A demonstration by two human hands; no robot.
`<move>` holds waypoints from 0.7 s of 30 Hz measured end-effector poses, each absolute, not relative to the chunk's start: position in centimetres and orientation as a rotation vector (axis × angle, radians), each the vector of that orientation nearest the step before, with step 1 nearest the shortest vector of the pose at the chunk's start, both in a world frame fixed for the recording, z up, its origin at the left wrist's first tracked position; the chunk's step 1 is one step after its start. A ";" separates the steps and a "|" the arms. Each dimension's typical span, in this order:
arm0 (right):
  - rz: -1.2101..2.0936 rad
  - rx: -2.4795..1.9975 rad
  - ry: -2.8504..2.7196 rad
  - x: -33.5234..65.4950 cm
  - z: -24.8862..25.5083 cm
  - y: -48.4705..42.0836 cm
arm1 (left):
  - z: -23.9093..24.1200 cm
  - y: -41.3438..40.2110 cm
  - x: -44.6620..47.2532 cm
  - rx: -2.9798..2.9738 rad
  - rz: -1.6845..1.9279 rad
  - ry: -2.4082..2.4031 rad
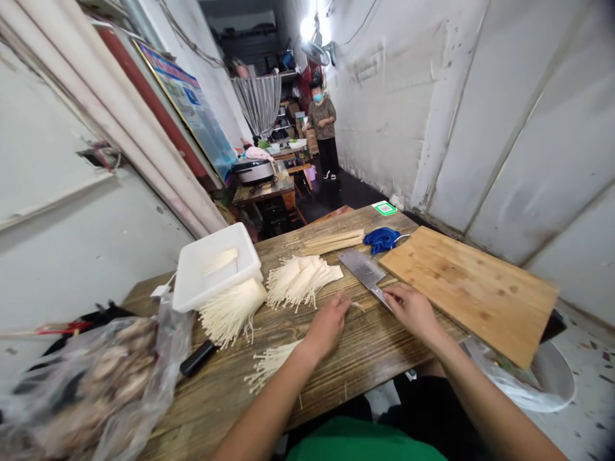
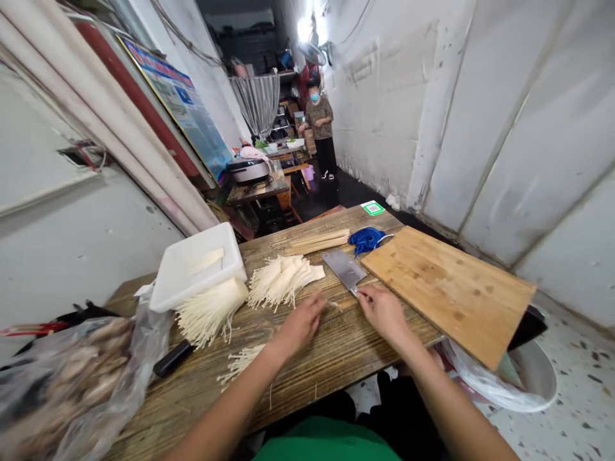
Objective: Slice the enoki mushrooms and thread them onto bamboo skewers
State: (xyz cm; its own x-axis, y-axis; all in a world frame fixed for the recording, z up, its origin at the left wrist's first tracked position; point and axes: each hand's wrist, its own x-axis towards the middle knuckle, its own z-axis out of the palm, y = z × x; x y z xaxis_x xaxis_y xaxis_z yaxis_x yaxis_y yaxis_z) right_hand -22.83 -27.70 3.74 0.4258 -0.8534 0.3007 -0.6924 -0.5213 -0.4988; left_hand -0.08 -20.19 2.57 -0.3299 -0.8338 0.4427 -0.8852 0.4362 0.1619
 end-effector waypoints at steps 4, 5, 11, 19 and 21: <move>-0.563 -2.575 1.341 -18.6 6.3 -34.6 | 2.5 -16.1 4.6 1.513 0.214 -2.158; -0.496 -2.619 1.344 -17.1 6.7 -36.5 | 2.6 -14.8 6.1 1.530 0.235 -2.116; -0.140 -2.827 1.346 -9.0 5.5 -44.8 | 3.2 -7.5 12.7 1.627 0.323 -1.917; 0.062 -3.139 1.109 -5.1 3.5 -47.1 | 0.6 -0.9 13.8 1.865 0.368 -1.606; 0.128 -3.183 1.060 -4.7 3.7 -47.2 | 0.0 -0.4 13.8 1.876 0.366 -1.576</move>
State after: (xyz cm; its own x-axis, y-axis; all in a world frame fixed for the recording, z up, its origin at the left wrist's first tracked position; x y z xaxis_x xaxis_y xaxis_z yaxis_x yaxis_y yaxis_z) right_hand -4.73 -47.17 3.65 0.8002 -0.5997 -0.0040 -0.5834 -0.7799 0.2269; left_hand 13.82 -0.44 -0.05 0.2378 -0.7698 0.5923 -0.9520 -0.0638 0.2994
